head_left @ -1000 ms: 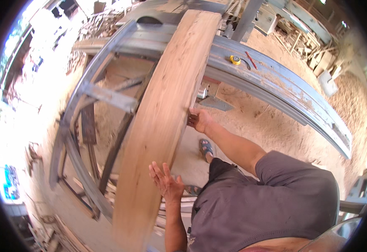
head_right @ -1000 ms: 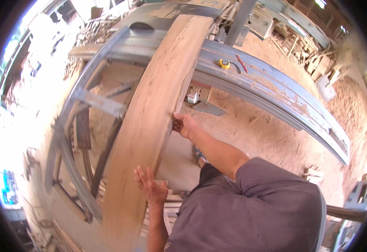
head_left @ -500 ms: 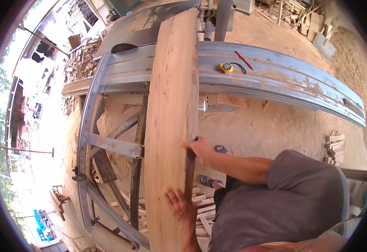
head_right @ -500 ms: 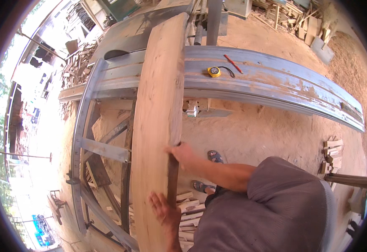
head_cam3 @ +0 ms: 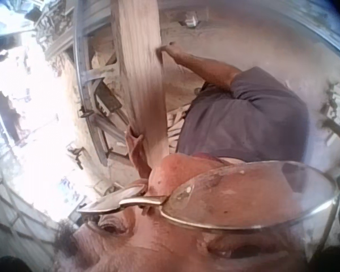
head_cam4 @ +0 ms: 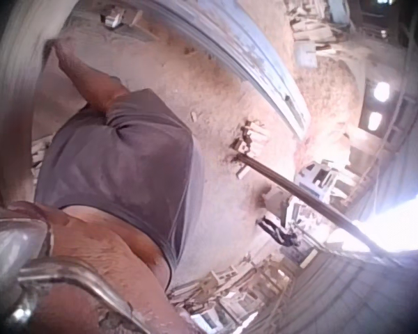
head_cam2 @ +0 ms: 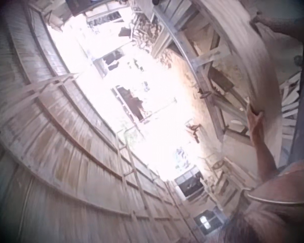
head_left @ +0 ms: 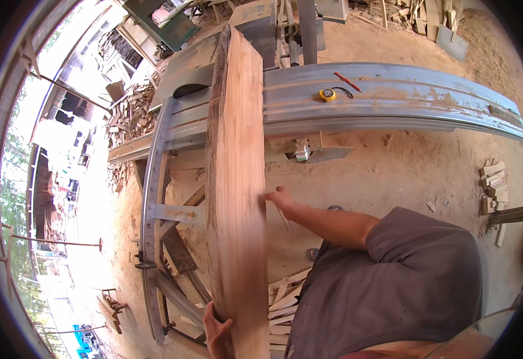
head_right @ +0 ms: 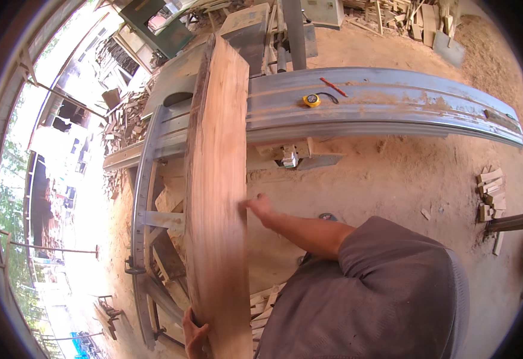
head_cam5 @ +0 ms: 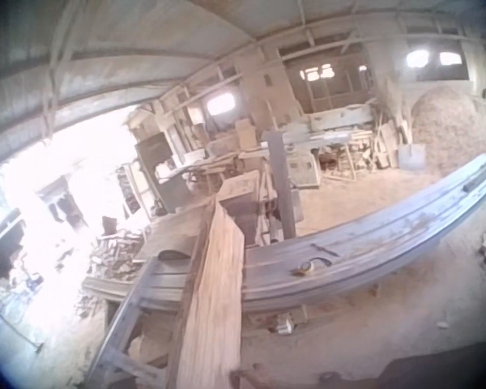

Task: The person uses a table saw to cut a large wooden plank, then measures and marks the plank with a tape measure and pencil.

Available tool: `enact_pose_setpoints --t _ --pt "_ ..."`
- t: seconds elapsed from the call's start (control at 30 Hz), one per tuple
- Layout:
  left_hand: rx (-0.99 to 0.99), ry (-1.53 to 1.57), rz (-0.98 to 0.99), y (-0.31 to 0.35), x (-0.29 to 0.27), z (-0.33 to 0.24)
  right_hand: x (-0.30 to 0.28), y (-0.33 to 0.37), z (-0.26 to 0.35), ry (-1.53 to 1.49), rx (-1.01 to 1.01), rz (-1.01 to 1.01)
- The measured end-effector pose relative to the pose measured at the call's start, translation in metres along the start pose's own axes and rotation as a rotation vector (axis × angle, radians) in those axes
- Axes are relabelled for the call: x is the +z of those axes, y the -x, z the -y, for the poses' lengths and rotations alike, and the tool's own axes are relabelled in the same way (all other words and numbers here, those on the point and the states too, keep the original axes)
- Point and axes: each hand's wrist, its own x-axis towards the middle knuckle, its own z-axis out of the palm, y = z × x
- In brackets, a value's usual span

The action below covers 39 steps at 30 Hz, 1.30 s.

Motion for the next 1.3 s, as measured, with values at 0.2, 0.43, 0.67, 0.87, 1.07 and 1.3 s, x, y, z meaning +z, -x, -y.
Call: enact_pose_setpoints --t 0.2,0.43,0.67,0.87,1.07,1.3 --pt "-0.024 0.094 -0.068 -0.005 -0.004 0.016 0.036 0.009 0.005 -0.934 0.272 0.726" --pt "-0.279 0.190 0.063 -0.019 -0.030 0.071 0.038 0.063 0.011 -0.777 0.344 0.411" --pt "-0.140 0.667 -0.243 -0.012 0.008 0.176 0.023 0.104 -0.038 -0.263 0.118 0.020" --pt "-0.267 0.275 -0.794 0.054 0.077 0.168 -0.016 0.072 -0.035 -0.025 0.219 0.444" --pt "-0.678 0.122 -1.383 0.156 0.249 0.148 -0.090 0.022 -0.020 0.181 -0.008 0.289" --pt "-0.752 1.067 -1.623 0.120 0.291 0.084 -0.096 -0.031 0.074 0.171 0.044 0.374"
